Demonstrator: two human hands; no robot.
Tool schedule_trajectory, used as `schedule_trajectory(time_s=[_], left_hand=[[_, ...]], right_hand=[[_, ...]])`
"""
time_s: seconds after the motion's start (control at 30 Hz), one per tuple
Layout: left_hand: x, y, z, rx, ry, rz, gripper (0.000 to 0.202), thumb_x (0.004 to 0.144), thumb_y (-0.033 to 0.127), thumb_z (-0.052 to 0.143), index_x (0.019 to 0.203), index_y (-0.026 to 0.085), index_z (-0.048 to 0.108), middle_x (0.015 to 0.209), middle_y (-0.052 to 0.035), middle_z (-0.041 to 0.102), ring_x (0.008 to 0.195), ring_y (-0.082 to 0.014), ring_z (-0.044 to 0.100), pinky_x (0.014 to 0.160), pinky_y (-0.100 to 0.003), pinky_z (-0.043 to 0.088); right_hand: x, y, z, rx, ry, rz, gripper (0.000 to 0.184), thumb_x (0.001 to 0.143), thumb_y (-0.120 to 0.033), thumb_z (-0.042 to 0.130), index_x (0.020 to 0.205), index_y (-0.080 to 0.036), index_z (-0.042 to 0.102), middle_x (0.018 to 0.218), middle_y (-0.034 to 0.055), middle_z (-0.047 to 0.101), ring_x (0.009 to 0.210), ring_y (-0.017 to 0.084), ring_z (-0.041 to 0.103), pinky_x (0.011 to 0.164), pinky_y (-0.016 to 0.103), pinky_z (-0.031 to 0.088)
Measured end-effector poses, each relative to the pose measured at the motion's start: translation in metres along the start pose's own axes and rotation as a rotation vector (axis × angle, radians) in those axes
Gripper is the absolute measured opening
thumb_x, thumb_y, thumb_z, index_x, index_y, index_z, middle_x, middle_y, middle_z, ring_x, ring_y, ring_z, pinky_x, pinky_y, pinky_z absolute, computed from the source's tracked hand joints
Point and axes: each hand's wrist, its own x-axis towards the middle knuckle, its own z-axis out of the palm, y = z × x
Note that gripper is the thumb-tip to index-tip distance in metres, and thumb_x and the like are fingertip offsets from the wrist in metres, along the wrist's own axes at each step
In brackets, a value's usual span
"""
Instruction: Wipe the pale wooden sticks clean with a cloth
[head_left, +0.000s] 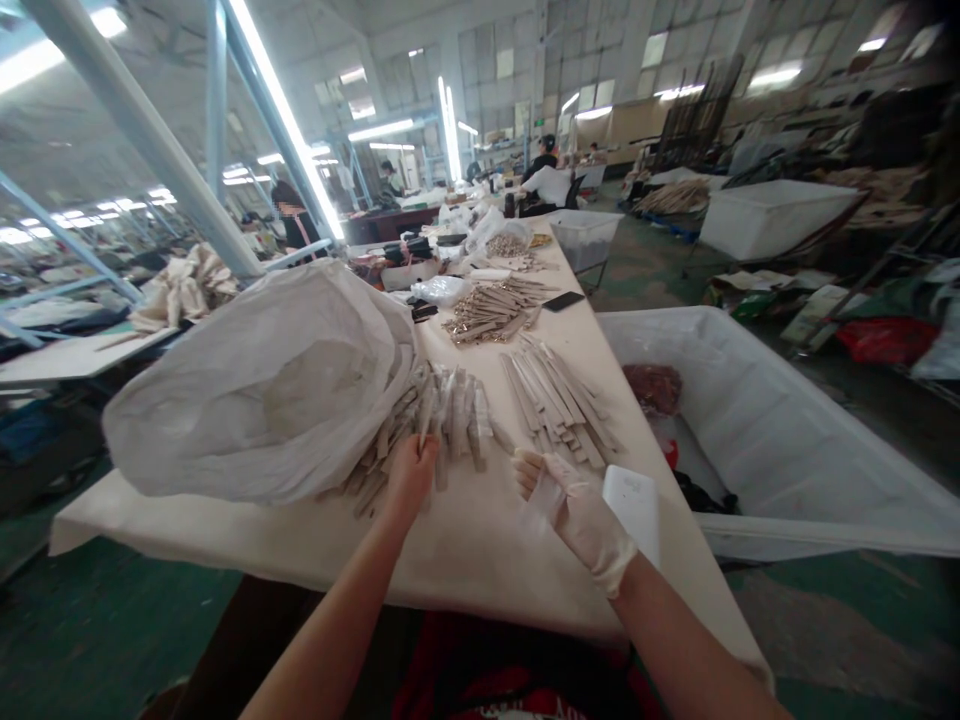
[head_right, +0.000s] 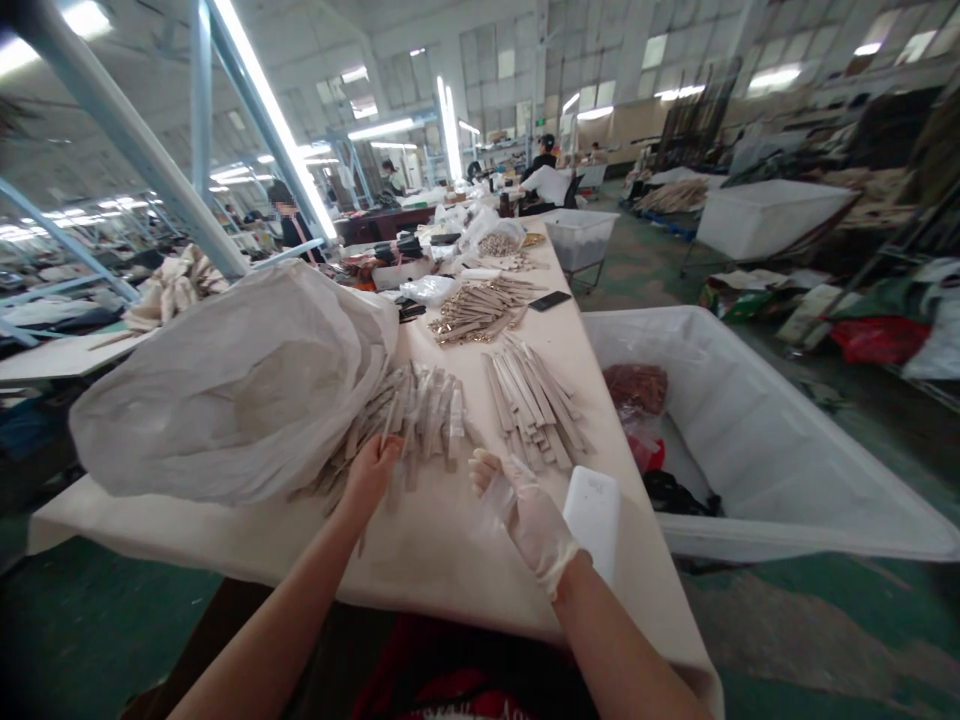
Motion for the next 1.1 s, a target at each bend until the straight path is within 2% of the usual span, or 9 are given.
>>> schedule_trajectory(time_s=[0.07,0.13,0.2,0.33,0.43,0.53,0.6,0.77,1.1], left_hand=[[-0.031,0.006,0.013,-0.047,-0.156,0.034,0.026,0.078,0.038,0.045,0.071,0.015,0.055,0.058,0.0025,0.047,0.055,-0.0098,0.043,0.052,-0.02,0.032],[-0.06,0.015,0.026,-0.169,-0.41,0.044,0.028,0.076,0.042,0.047,0.073,0.015,0.054,0.057,0.004,0.044,0.052,-0.0081,0.039,0.049,-0.019,0.03],[-0.078,0.025,0.035,-0.25,-0.505,0.026,0.024,0.073,0.039,0.051,0.072,0.015,0.05,0.056,0.0053,0.041,0.051,-0.0069,0.037,0.048,-0.018,0.028],[-0.08,0.037,0.036,-0.23,-0.406,0.031,0.013,0.072,0.026,0.051,0.066,0.015,0.046,0.056,0.0055,0.04,0.052,-0.0067,0.035,0.05,-0.019,0.028],[-0.075,0.037,0.029,-0.229,-0.424,0.061,0.015,0.074,0.03,0.05,0.069,0.016,0.047,0.058,0.0046,0.044,0.053,-0.0072,0.037,0.051,-0.019,0.029],[-0.079,0.032,0.018,-0.213,-0.494,0.081,0.029,0.082,0.041,0.039,0.075,0.015,0.049,0.064,0.0023,0.05,0.053,-0.008,0.039,0.052,-0.02,0.031],[-0.086,0.03,0.011,-0.135,-0.506,0.104,0.036,0.085,0.045,0.033,0.075,0.015,0.052,0.064,0.0017,0.05,0.055,-0.0089,0.04,0.053,-0.02,0.031],[-0.101,0.035,0.0,0.132,-0.404,0.221,0.035,0.084,0.045,0.039,0.078,0.016,0.056,0.067,0.0003,0.053,0.064,-0.0121,0.047,0.057,-0.022,0.032],[-0.088,0.041,-0.017,0.37,-0.424,0.333,0.034,0.084,0.044,0.038,0.091,0.019,0.061,0.082,-0.0029,0.062,0.074,-0.0143,0.055,0.065,-0.022,0.038]], right_hand=[[0.001,0.006,0.001,-0.037,-0.023,-0.018,0.026,0.074,-0.036,0.061,0.092,-0.018,0.066,0.094,0.0069,0.067,0.089,0.017,0.06,0.079,0.028,0.045],[0.002,0.011,0.003,-0.079,-0.036,-0.048,0.028,0.073,-0.039,0.061,0.093,-0.019,0.065,0.093,0.0062,0.067,0.087,0.018,0.06,0.074,0.029,0.046],[0.001,0.015,0.003,-0.121,-0.028,-0.102,0.031,0.072,-0.042,0.061,0.093,-0.02,0.065,0.09,0.0054,0.067,0.082,0.019,0.06,0.068,0.029,0.046],[-0.008,0.02,0.001,-0.294,-0.128,-0.116,0.027,0.072,-0.041,0.062,0.089,-0.02,0.064,0.082,0.0022,0.065,0.073,0.015,0.057,0.064,0.026,0.042],[-0.011,0.018,-0.004,-0.463,-0.085,-0.124,0.022,0.066,-0.037,0.069,0.067,-0.016,0.062,0.061,-0.002,0.057,0.058,0.01,0.048,0.055,0.022,0.037],[-0.006,0.008,-0.007,-0.352,0.047,-0.142,0.033,0.06,-0.04,0.072,0.053,-0.016,0.052,0.046,-0.0068,0.043,0.043,0.006,0.033,0.043,0.021,0.028],[-0.001,0.0,-0.007,-0.232,0.038,-0.116,0.035,0.056,-0.04,0.075,0.053,-0.016,0.05,0.046,-0.0078,0.041,0.039,0.004,0.028,0.038,0.02,0.022],[0.003,-0.009,-0.001,-0.099,0.08,-0.111,0.033,0.053,-0.038,0.078,0.059,-0.016,0.055,0.051,-0.006,0.05,0.04,0.004,0.035,0.035,0.018,0.025],[0.001,-0.014,-0.012,-0.215,0.122,-0.174,0.023,0.059,-0.033,0.076,0.068,-0.015,0.064,0.061,-0.0016,0.063,0.048,0.006,0.05,0.04,0.015,0.037]])
